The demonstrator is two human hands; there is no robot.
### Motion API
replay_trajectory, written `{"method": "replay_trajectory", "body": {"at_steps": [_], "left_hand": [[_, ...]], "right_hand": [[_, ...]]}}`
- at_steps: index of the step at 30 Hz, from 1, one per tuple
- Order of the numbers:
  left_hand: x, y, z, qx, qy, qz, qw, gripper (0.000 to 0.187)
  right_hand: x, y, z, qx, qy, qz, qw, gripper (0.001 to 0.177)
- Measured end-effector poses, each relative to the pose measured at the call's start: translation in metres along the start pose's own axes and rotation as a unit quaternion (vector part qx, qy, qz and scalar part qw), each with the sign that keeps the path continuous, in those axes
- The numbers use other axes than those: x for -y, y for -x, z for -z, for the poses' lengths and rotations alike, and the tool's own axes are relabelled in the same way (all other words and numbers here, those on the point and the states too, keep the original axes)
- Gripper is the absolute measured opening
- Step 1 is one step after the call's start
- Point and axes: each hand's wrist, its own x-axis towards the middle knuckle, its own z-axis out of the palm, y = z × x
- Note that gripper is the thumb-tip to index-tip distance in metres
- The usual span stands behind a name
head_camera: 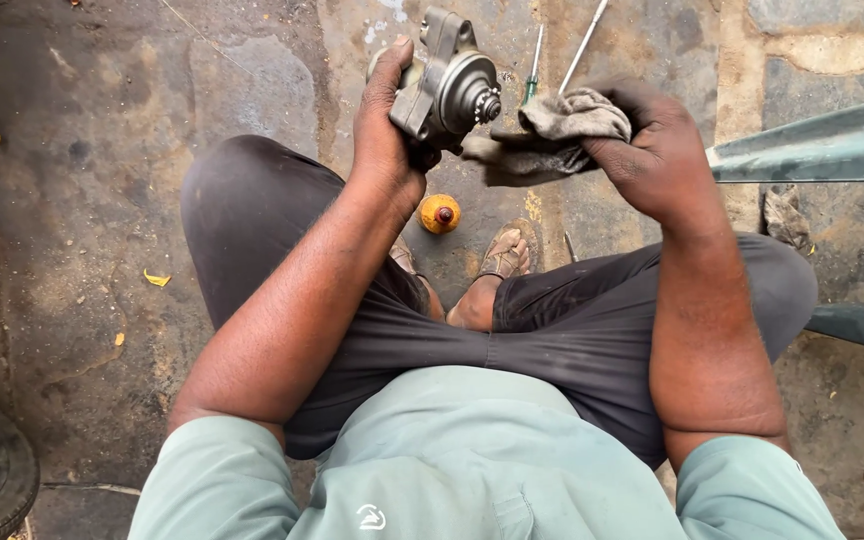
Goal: The recorder is disassembling, cleaning, and repairing a motorcycle starter motor using hand tools.
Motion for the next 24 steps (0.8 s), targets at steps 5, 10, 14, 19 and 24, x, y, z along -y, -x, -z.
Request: {"method": "replay_trajectory", "body": {"at_steps": [5,10,14,19,24], "left_hand": [[0.018,-0.016,0.013,-0.058,-0.058,0.022,0.996,0.060],[0.014,-0.004,-0.003,-0.024,-0.025,0.038,0.999,0.058],[0.010,0.001,-0.005,-0.025,-0.036,0.056,0.997,0.056],[0.012,-0.002,-0.002,-0.040,-0.093,0.047,0.994,0.057],[0.017,-0.003,0.003,-0.040,-0.094,0.003,0.995,0.059]], "right_hand": [[0.014,0.003,-0.028,-0.049,0.003,0.128,0.991,0.048],[0.060,0.002,-0.043,-0.037,0.159,0.273,0.948,0.067],[0.040,0.007,-0.038,-0.004,0.071,0.218,0.973,0.059],[0.022,0.000,-0.034,-0.134,-0.034,0.255,0.957,0.044],[-0.002,0.004,-0.026,-0.206,-0.087,0.216,0.950,0.038]]}}
